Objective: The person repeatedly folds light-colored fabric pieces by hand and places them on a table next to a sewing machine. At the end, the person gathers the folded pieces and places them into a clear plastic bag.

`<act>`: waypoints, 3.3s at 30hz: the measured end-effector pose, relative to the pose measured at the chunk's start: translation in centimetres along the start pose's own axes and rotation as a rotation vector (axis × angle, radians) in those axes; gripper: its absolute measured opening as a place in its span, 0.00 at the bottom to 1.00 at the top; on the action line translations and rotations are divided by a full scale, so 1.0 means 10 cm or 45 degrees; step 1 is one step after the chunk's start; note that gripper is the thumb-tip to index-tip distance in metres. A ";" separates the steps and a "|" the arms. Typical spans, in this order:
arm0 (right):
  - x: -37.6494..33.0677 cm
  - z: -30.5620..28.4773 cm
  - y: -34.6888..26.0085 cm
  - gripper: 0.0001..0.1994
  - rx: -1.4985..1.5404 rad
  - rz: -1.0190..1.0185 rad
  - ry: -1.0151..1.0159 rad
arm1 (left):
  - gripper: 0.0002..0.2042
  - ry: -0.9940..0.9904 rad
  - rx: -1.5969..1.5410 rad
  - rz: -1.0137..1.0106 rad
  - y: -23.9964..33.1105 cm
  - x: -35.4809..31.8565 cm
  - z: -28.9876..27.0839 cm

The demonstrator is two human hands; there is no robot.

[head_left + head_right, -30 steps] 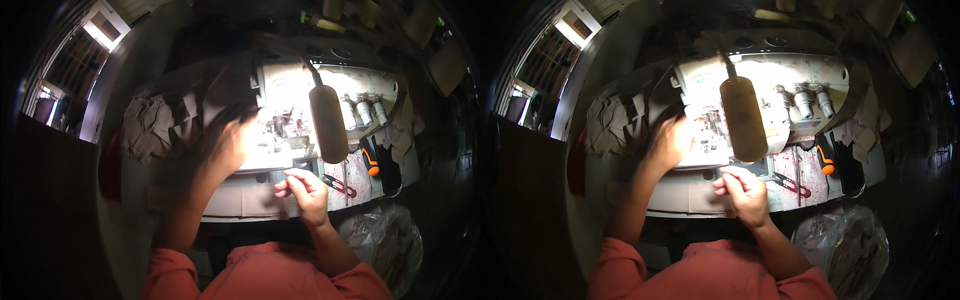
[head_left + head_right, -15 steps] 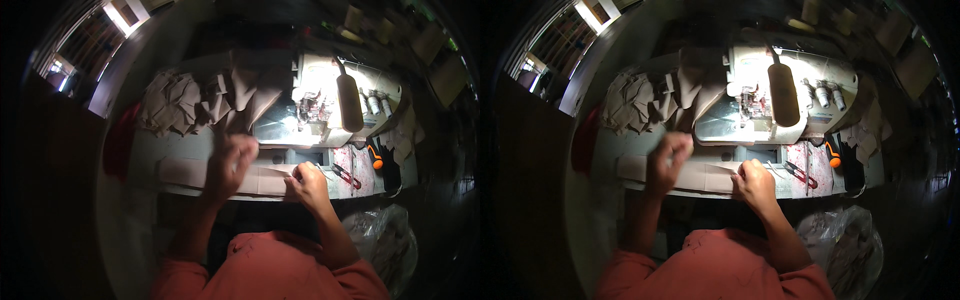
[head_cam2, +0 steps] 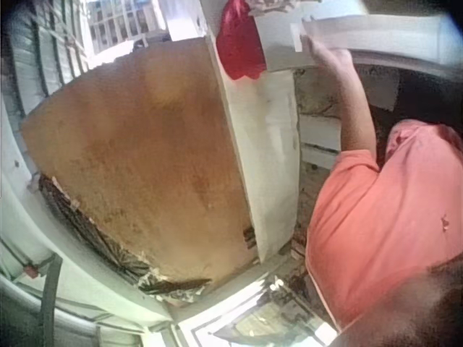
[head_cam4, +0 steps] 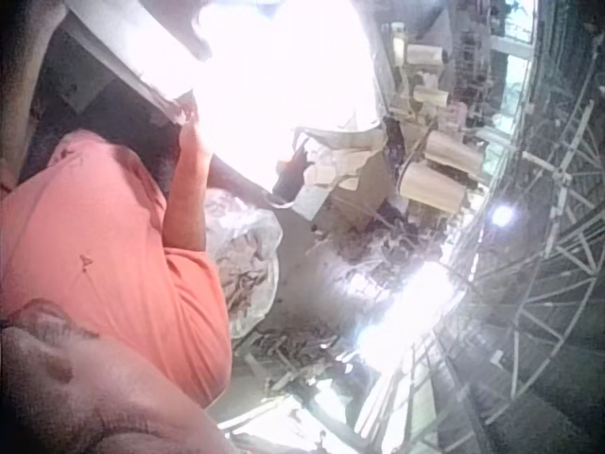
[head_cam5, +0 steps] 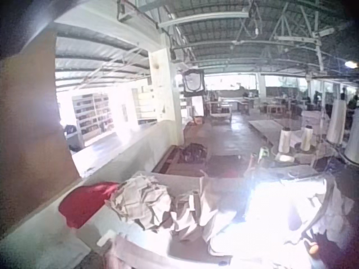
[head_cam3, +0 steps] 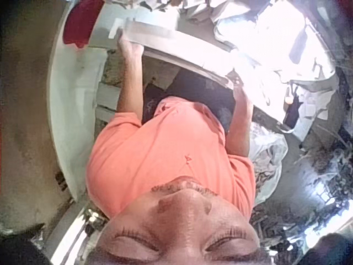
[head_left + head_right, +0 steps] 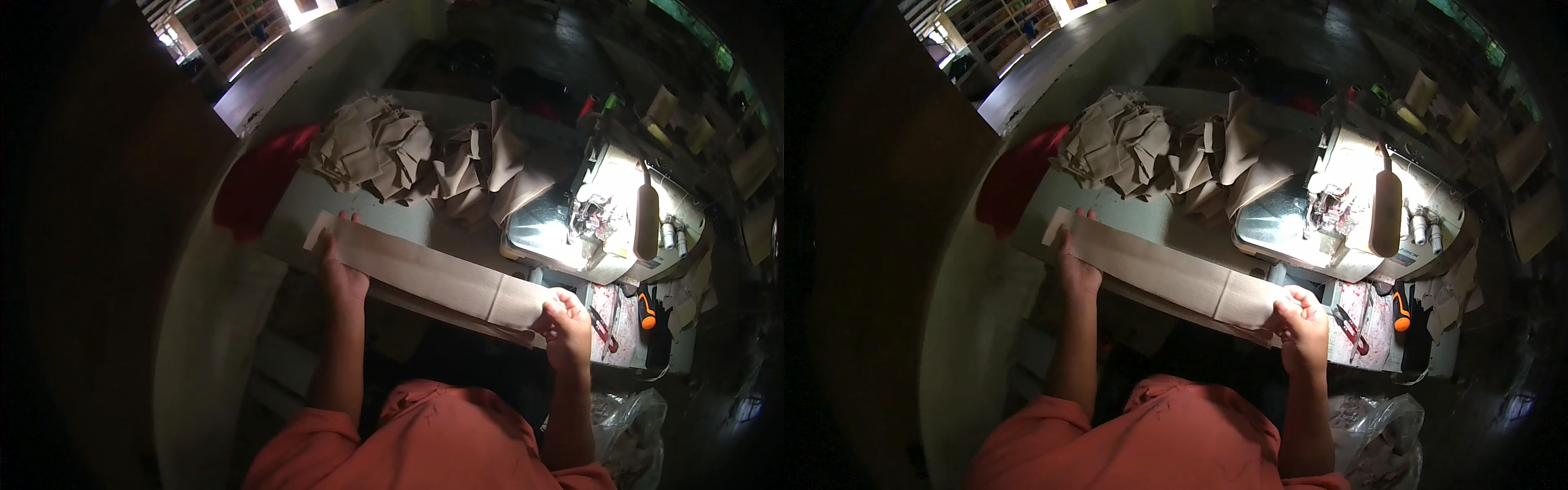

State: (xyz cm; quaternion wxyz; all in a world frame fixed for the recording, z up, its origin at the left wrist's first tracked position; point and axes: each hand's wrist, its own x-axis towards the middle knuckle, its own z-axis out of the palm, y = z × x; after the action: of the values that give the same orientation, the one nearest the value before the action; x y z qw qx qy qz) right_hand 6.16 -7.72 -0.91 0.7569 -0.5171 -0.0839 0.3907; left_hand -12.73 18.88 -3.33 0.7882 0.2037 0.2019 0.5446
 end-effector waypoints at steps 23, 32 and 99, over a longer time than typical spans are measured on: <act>-0.27 0.33 -0.28 0.07 -0.427 -0.278 -0.110 | 0.07 -1.261 1.303 -0.702 -0.79 -0.77 1.33; -0.28 0.21 -0.26 0.11 -0.314 -0.080 -0.186 | 0.06 -1.308 1.463 -0.208 -0.79 -0.80 1.33; 0.18 0.14 -0.10 0.09 -0.042 -0.341 0.051 | 0.06 -1.738 1.890 0.734 -1.37 -0.33 1.67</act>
State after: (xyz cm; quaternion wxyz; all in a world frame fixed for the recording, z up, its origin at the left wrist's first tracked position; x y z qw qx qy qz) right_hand 7.16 -5.61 0.07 0.7952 -0.5213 -0.1437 0.2743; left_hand 5.81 9.63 3.51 0.2524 0.9403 -0.0584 0.2207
